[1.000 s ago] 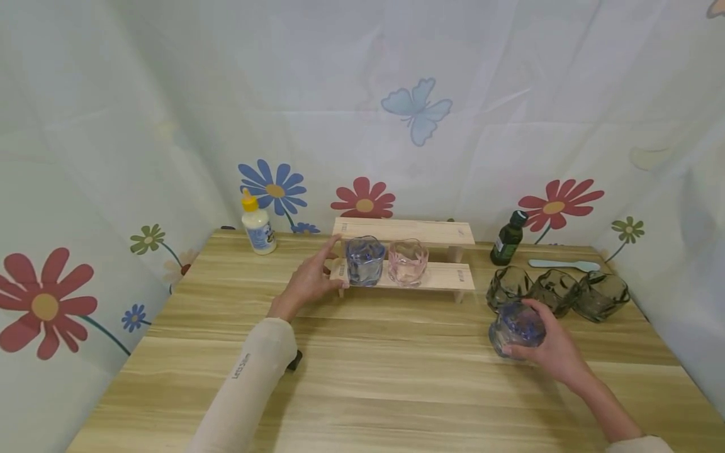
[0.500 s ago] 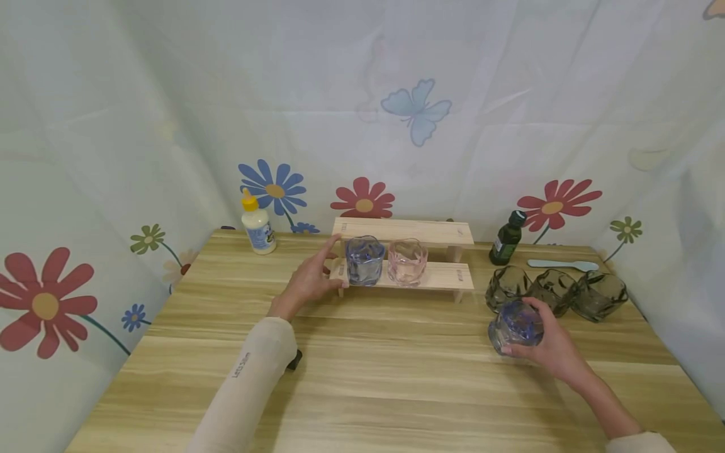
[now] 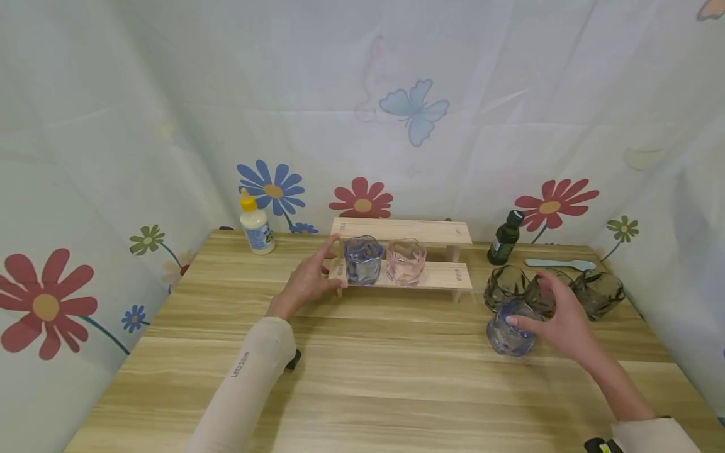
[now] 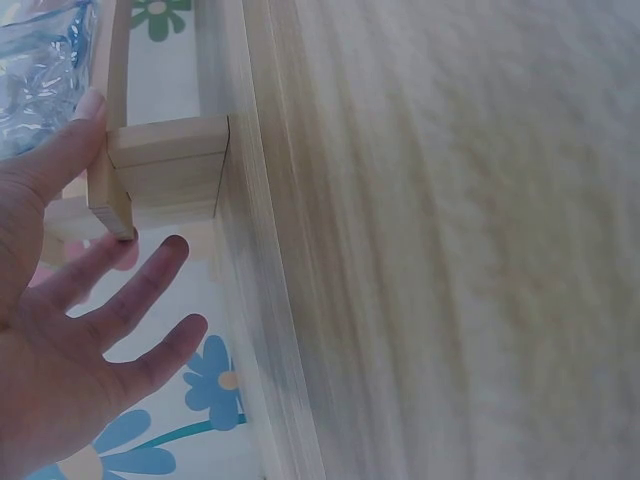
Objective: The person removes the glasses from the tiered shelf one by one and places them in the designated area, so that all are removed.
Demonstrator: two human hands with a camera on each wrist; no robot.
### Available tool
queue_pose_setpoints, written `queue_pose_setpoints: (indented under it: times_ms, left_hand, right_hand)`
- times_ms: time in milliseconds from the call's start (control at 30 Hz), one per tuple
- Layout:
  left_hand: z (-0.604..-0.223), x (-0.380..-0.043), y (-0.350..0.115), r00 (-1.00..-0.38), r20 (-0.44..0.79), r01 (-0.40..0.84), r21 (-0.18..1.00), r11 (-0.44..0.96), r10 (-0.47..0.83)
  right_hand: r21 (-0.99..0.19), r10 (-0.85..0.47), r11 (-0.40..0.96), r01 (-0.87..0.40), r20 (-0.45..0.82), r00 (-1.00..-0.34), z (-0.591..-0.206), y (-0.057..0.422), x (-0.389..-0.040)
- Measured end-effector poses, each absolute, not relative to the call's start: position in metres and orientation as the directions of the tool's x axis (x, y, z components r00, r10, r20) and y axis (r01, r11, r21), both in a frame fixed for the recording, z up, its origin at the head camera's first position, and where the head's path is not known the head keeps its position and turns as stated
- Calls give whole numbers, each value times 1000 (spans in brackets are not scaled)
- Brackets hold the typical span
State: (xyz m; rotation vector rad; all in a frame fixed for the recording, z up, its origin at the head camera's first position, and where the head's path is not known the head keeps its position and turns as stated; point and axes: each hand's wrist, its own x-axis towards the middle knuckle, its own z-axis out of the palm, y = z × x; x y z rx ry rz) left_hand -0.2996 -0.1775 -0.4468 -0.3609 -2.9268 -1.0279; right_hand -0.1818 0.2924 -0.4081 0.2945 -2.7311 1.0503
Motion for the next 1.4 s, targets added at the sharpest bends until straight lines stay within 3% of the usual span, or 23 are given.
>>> queue_pose_setpoints:
  times_ms: [433,933,1400]
  left_hand:
    - [-446,-299,-177,-972,99,229,627,745,215]
    - [-448,-300,-178,-974,98,221,624,750,205]
    - [-446,-298,-177,-972,101,228,618,752,212]
  right_hand:
    - [-712,-231,637,-296,190,-954,-376,241,-213]
    - [-789,-355,527,-315,133,-926,-385,183,-250]
    - [-780,-378,507,-367,182,-908,-400,139,-272]
